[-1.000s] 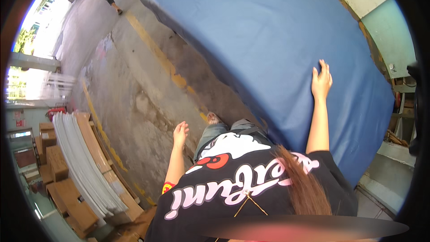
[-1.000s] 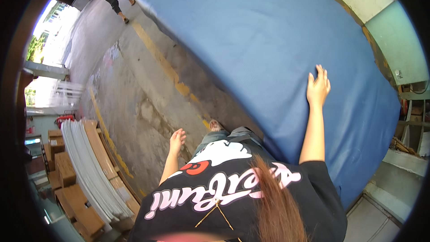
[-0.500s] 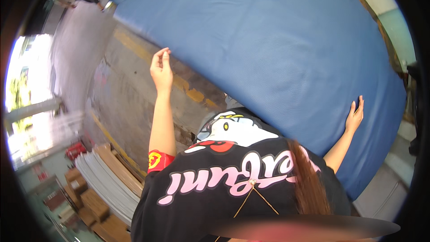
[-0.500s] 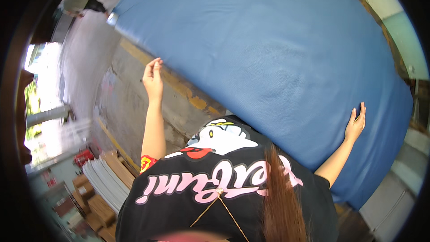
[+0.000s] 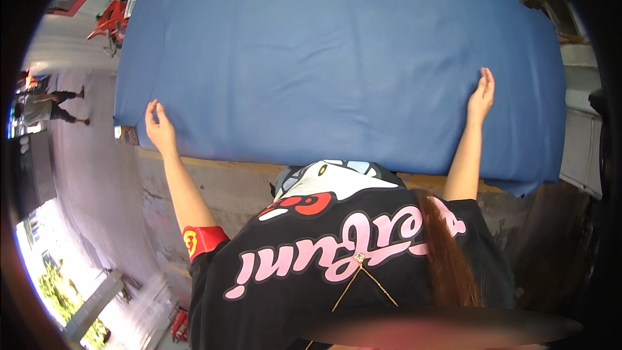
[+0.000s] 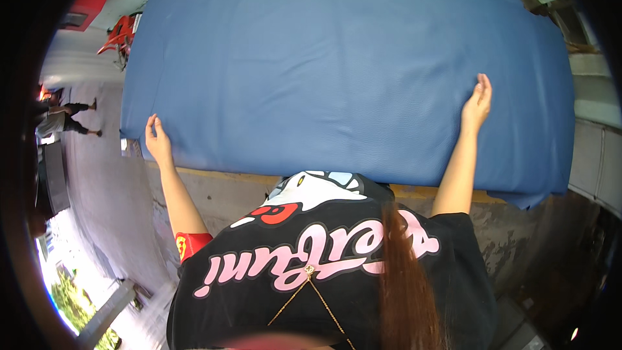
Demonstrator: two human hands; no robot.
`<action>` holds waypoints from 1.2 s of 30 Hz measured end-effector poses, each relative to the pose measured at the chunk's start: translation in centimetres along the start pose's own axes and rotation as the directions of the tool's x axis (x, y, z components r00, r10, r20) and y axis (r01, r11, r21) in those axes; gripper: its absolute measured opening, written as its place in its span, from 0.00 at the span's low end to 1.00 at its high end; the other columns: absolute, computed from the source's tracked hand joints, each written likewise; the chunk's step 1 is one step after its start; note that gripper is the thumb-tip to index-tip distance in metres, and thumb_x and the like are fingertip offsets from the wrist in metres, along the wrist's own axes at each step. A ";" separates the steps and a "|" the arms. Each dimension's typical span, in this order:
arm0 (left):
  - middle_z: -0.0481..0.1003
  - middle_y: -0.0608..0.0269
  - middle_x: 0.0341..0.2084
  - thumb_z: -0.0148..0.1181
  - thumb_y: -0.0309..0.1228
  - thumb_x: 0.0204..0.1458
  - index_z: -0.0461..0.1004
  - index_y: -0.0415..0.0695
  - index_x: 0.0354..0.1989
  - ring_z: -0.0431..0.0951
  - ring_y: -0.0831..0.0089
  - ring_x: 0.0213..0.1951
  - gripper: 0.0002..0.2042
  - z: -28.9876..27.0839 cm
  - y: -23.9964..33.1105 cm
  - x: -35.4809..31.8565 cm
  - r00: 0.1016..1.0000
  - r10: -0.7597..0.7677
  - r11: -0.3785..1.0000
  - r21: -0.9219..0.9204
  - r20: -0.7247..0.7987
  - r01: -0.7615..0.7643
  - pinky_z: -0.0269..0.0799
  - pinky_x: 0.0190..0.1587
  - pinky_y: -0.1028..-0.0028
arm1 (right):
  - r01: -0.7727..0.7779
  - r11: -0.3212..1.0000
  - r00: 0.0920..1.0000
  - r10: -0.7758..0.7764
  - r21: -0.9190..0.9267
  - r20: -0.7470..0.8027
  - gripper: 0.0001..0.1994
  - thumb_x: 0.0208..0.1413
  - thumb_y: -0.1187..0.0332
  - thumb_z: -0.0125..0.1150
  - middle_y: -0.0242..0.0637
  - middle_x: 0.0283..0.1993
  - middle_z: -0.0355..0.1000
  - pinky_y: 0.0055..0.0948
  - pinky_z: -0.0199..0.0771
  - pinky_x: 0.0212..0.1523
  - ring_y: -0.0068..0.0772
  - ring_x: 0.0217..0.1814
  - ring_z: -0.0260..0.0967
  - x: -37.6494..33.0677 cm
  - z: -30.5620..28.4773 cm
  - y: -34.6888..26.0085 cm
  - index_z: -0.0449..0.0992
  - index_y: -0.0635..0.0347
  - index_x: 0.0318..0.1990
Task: The person unfolds a large piece of blue fabric on a table and uses a pencil to draw curved and straight lines on the surface. The person adjusts the fabric and continues marking patterns across the material.
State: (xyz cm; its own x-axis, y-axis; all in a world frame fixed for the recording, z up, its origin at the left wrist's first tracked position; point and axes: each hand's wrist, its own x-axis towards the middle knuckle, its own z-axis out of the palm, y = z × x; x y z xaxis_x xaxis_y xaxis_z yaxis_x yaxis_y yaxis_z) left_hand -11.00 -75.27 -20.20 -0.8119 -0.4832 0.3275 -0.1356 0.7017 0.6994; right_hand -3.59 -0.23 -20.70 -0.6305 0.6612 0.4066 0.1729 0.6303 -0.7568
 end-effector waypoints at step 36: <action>0.53 0.55 0.70 0.46 0.50 0.62 0.59 0.49 0.68 0.46 0.51 0.72 0.29 0.2 -3.1 2.7 0.992 -0.050 0.865 0.502 0.112 -0.013 0.35 0.68 0.38 | -0.121 0.969 0.872 0.000 0.215 0.490 0.07 0.58 0.66 0.57 0.30 0.36 0.79 0.24 0.72 0.42 0.21 0.39 0.74 -11.0 29.8 -29.2 0.78 0.57 0.39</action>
State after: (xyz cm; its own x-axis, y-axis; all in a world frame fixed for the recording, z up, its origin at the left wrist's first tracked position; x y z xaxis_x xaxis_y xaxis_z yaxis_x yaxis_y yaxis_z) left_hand -12.88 -78.62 -21.66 -0.8626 -0.4560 0.2191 -0.3915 0.8760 0.2818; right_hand -24.23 -38.04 -18.27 -0.9206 0.3765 0.1038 0.0808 0.4436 -0.8926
